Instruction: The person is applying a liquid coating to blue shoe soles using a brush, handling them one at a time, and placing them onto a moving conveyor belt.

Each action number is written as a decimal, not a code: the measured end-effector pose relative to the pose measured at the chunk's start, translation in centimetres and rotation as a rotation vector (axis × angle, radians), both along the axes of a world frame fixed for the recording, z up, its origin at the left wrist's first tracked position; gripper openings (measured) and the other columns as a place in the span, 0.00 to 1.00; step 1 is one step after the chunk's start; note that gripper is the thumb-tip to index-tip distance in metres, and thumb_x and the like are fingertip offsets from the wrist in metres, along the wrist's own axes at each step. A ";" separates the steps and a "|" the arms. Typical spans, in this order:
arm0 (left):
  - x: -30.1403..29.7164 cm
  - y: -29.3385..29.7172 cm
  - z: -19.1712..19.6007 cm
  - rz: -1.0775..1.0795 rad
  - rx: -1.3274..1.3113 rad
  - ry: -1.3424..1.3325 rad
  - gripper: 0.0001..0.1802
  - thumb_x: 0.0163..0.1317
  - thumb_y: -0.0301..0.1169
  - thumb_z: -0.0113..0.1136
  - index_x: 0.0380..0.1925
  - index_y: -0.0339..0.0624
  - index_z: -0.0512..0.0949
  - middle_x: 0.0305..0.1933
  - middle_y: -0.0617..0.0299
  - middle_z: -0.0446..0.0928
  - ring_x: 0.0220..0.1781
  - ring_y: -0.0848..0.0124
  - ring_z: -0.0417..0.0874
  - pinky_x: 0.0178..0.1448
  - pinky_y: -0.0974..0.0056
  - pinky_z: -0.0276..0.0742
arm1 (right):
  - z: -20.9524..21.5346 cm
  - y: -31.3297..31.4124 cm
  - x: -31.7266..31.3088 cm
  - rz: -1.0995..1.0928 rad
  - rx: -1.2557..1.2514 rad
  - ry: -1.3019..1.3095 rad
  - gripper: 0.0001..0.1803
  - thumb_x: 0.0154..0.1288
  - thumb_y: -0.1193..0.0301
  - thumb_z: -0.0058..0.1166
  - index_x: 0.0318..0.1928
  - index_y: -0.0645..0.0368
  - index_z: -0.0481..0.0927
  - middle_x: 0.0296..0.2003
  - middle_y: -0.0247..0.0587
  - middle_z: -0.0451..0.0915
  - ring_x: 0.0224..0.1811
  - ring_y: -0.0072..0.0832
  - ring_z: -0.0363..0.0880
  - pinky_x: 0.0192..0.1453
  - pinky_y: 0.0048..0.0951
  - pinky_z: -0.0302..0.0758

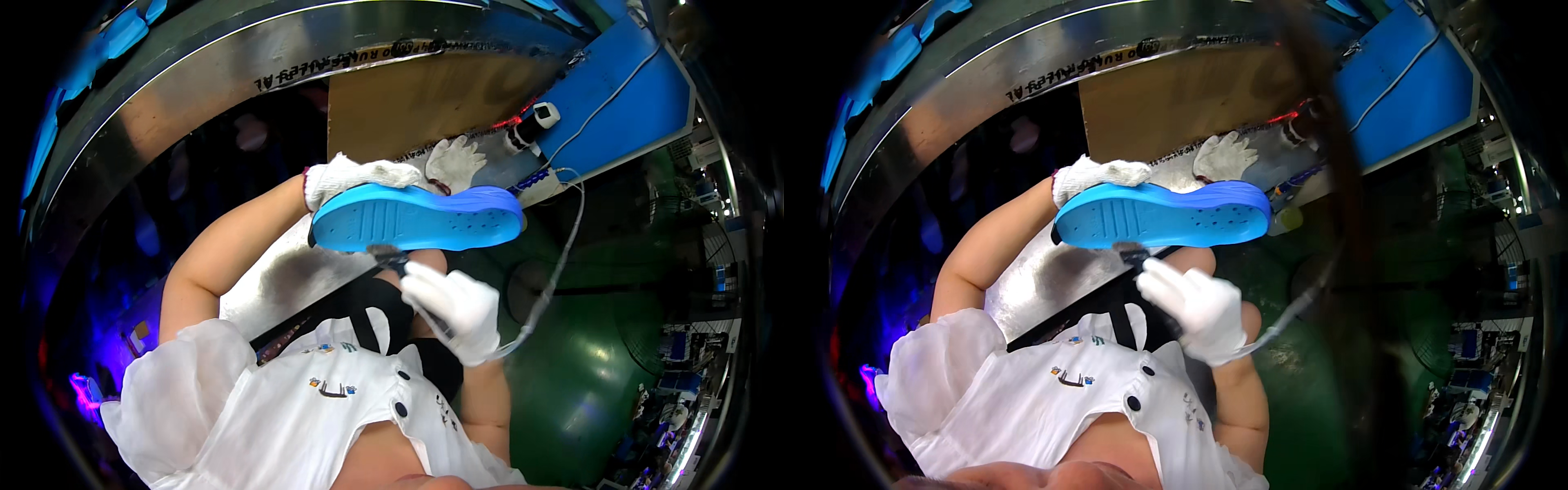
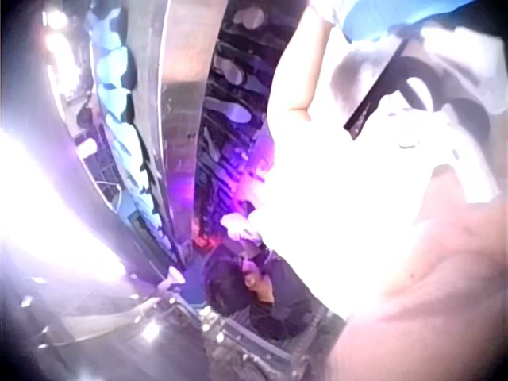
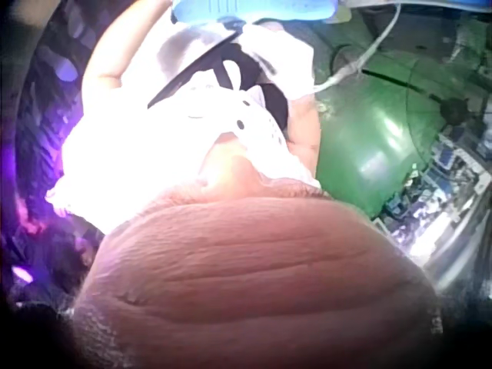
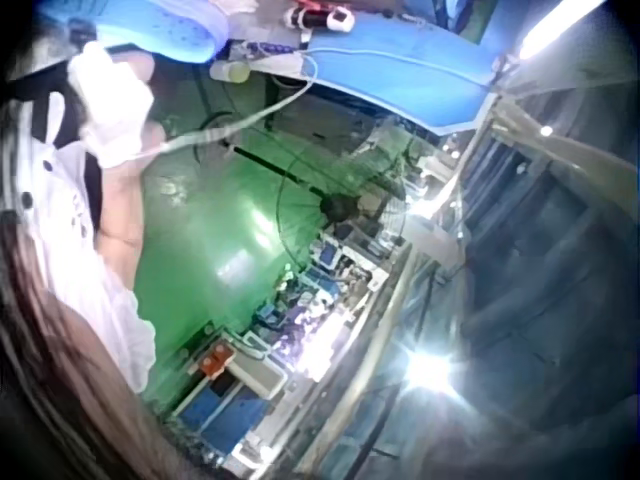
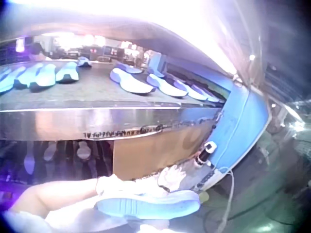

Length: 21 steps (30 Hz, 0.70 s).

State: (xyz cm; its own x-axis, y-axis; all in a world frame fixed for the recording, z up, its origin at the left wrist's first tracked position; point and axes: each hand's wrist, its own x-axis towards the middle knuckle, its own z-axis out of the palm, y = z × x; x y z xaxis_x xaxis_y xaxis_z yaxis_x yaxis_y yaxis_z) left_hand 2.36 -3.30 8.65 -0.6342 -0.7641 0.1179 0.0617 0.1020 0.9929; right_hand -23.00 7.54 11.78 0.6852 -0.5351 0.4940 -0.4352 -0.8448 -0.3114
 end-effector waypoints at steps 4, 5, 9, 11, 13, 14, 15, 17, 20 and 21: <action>0.6 0.6 -0.8 0.102 0.317 0.001 0.24 0.69 0.50 0.53 0.52 0.43 0.78 0.48 0.57 0.81 0.48 0.70 0.84 0.56 0.65 0.80 | 0.7 -0.3 -0.6 -0.013 -0.029 -0.104 0.17 0.48 0.71 0.64 0.43 0.49 0.85 0.45 0.34 0.85 0.21 0.27 0.74 0.22 0.25 0.73; 0.7 0.6 -0.8 0.086 0.338 0.035 0.23 0.69 0.50 0.53 0.48 0.43 0.78 0.46 0.58 0.80 0.48 0.71 0.83 0.55 0.64 0.79 | 1.4 -0.6 -0.3 -0.046 -0.025 -0.098 0.16 0.46 0.76 0.68 0.39 0.56 0.85 0.42 0.44 0.86 0.20 0.32 0.74 0.24 0.27 0.72; 1.9 0.1 -1.7 0.166 0.315 -0.061 0.24 0.67 0.54 0.54 0.47 0.44 0.77 0.44 0.58 0.80 0.47 0.72 0.83 0.52 0.64 0.80 | 2.3 0.6 -0.2 0.030 -0.066 0.147 0.21 0.43 0.75 0.61 0.43 0.53 0.85 0.44 0.39 0.85 0.24 0.29 0.76 0.25 0.27 0.74; 1.5 0.5 -1.1 0.148 0.365 0.031 0.27 0.66 0.56 0.55 0.49 0.43 0.77 0.45 0.54 0.80 0.47 0.68 0.84 0.49 0.59 0.83 | 2.4 -0.1 -1.0 -0.045 -0.108 0.049 0.21 0.42 0.74 0.61 0.43 0.53 0.85 0.44 0.39 0.85 0.24 0.29 0.76 0.25 0.27 0.74; 1.1 1.8 2.0 0.226 0.596 0.056 0.35 0.66 0.60 0.53 0.57 0.42 0.74 0.50 0.46 0.80 0.46 0.58 0.86 0.44 0.48 0.85 | 1.9 -1.0 -1.3 -0.148 -0.138 -0.011 0.18 0.43 0.75 0.64 0.41 0.54 0.85 0.40 0.38 0.85 0.24 0.32 0.77 0.26 0.29 0.76; 1.0 1.9 1.2 0.227 0.591 0.055 0.35 0.66 0.60 0.53 0.57 0.42 0.74 0.50 0.46 0.80 0.46 0.58 0.86 0.44 0.48 0.85 | 2.0 -0.8 -1.2 -0.147 -0.142 -0.013 0.18 0.43 0.75 0.64 0.41 0.54 0.85 0.40 0.38 0.85 0.24 0.32 0.77 0.26 0.29 0.76; 1.0 1.8 -0.3 0.145 0.595 0.169 0.37 0.65 0.62 0.51 0.59 0.41 0.73 0.52 0.45 0.79 0.46 0.55 0.85 0.44 0.47 0.85 | 2.0 -0.4 -0.9 -0.070 -0.009 -0.089 0.17 0.42 0.77 0.68 0.39 0.56 0.85 0.38 0.40 0.86 0.23 0.31 0.75 0.27 0.28 0.75; -0.2 3.4 -0.5 -0.023 0.796 0.559 0.42 0.64 0.66 0.48 0.61 0.38 0.72 0.53 0.44 0.79 0.44 0.51 0.85 0.40 0.47 0.85 | 1.9 -0.2 -0.1 0.038 0.232 -0.269 0.14 0.43 0.81 0.69 0.35 0.59 0.85 0.32 0.42 0.87 0.23 0.29 0.76 0.32 0.28 0.75; -4.0 4.8 -3.5 -0.283 0.708 1.006 0.47 0.62 0.69 0.46 0.66 0.39 0.67 0.57 0.41 0.76 0.50 0.48 0.82 0.48 0.50 0.83 | 0.3 -1.3 2.0 -0.211 0.022 -0.455 0.14 0.45 0.83 0.67 0.36 0.61 0.83 0.33 0.42 0.84 0.30 0.34 0.79 0.35 0.32 0.76; -4.9 5.5 -3.9 -0.337 0.723 1.185 0.48 0.62 0.70 0.45 0.68 0.40 0.64 0.58 0.41 0.75 0.53 0.47 0.81 0.52 0.49 0.82 | -0.7 -1.7 2.6 -0.241 -0.132 -0.449 0.15 0.48 0.80 0.69 0.39 0.61 0.83 0.36 0.42 0.83 0.30 0.36 0.78 0.34 0.34 0.75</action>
State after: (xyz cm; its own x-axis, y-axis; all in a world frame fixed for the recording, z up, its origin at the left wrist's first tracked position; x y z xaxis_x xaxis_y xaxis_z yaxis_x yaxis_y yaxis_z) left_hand -2.58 2.20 4.76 -0.5985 -0.7188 0.3537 0.7964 -0.5818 0.1653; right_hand -20.38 5.81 11.07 0.2558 -0.5653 0.7843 -0.4705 -0.7815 -0.4098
